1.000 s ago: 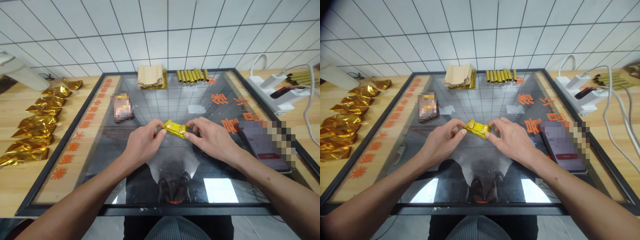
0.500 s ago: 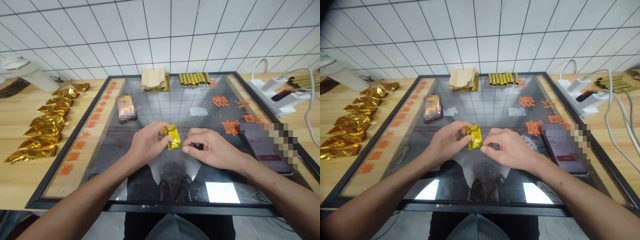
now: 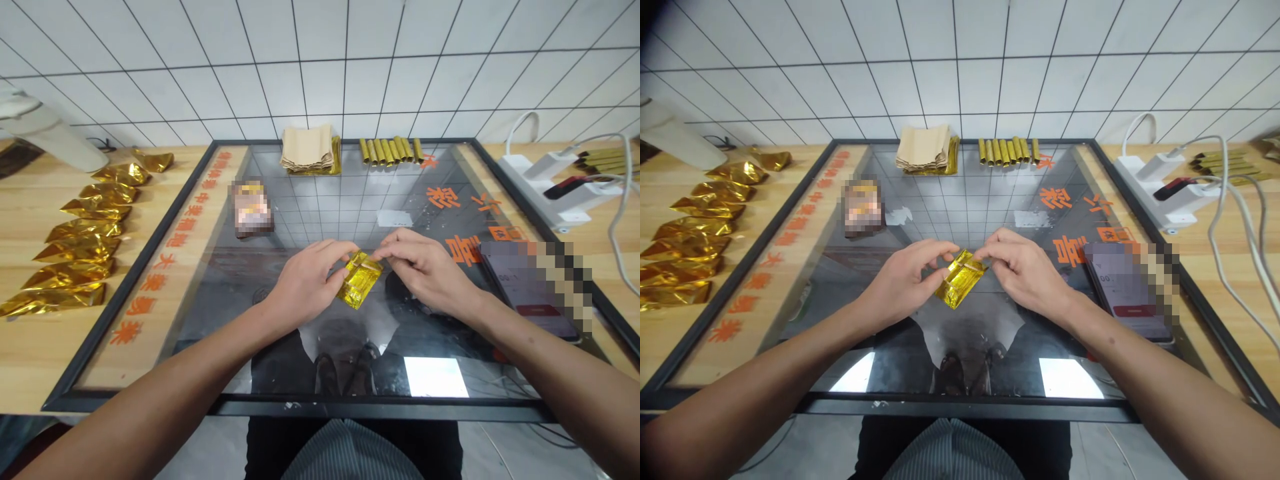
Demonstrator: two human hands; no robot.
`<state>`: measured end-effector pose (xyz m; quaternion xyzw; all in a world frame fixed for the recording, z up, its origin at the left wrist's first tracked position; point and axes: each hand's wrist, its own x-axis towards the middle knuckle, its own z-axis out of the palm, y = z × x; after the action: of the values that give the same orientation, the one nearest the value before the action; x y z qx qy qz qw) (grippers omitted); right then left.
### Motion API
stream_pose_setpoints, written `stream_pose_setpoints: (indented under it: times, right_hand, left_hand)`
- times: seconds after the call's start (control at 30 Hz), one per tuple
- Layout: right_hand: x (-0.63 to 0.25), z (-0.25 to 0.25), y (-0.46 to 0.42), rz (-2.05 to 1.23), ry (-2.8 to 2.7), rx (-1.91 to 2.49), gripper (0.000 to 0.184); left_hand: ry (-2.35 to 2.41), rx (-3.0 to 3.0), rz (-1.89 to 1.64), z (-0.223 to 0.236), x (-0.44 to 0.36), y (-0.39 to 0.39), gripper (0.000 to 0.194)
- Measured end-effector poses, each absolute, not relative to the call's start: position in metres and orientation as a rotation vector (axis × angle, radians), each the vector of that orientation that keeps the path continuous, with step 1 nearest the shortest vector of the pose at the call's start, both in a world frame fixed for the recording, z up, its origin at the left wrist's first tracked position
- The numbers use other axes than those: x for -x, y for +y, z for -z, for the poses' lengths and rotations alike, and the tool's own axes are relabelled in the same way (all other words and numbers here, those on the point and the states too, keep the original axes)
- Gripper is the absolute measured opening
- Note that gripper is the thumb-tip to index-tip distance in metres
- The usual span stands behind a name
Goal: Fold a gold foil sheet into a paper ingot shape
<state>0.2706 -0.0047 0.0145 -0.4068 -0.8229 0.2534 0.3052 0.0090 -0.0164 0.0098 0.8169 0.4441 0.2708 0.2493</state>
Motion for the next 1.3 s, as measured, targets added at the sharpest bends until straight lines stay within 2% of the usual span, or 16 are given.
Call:
stream_pose_setpoints:
  times: [0.1,0.27,0.43,0.6,0.73,1.0,1.3]
  right_hand:
    - [-0.271,-0.012,-0.007,-0.679,-2.225,1.025,0.036]
    - [-0.271,-0.013,-0.008,-0.649,-2.234,1.05,0.031]
    - [-0.264,-0.012,-0.007,-0.572,-2.197,1.087,0.027]
    - [-0.261,-0.011,-0.006,-0.567,-2.243,1.192,0.027]
    - [-0.259,-0.012,-0.007,-0.557,-2.247,1.273,0.014]
    - [-0.257,-0.01,-0.006,-0.382,-2.213,1.408,0.011]
    - [-0.274,-0.019,-0.011,-0.37,-2.293,1.251,0.01]
  left_hand:
    - [1.243,-2.246,-0.737,-0.012,-0.008,-0.018,0.035]
    - [1.439,-2.308,-0.607,-0.021,-0.007,-0.022,0.024]
    - [1.388,-2.486,-0.487,-0.02,-0.006,-0.021,0.003]
    - [1.269,-2.607,-0.532,-0.007,-0.006,-0.015,0.016]
    - [1.277,-2.681,-0.577,0.002,-0.009,-0.012,0.021]
    - [1.299,-2.607,-0.83,-0.011,0.005,-0.006,0.009]
    - [1.028,-2.656,-0.713,-0.014,0.007,-0.01,0.013]
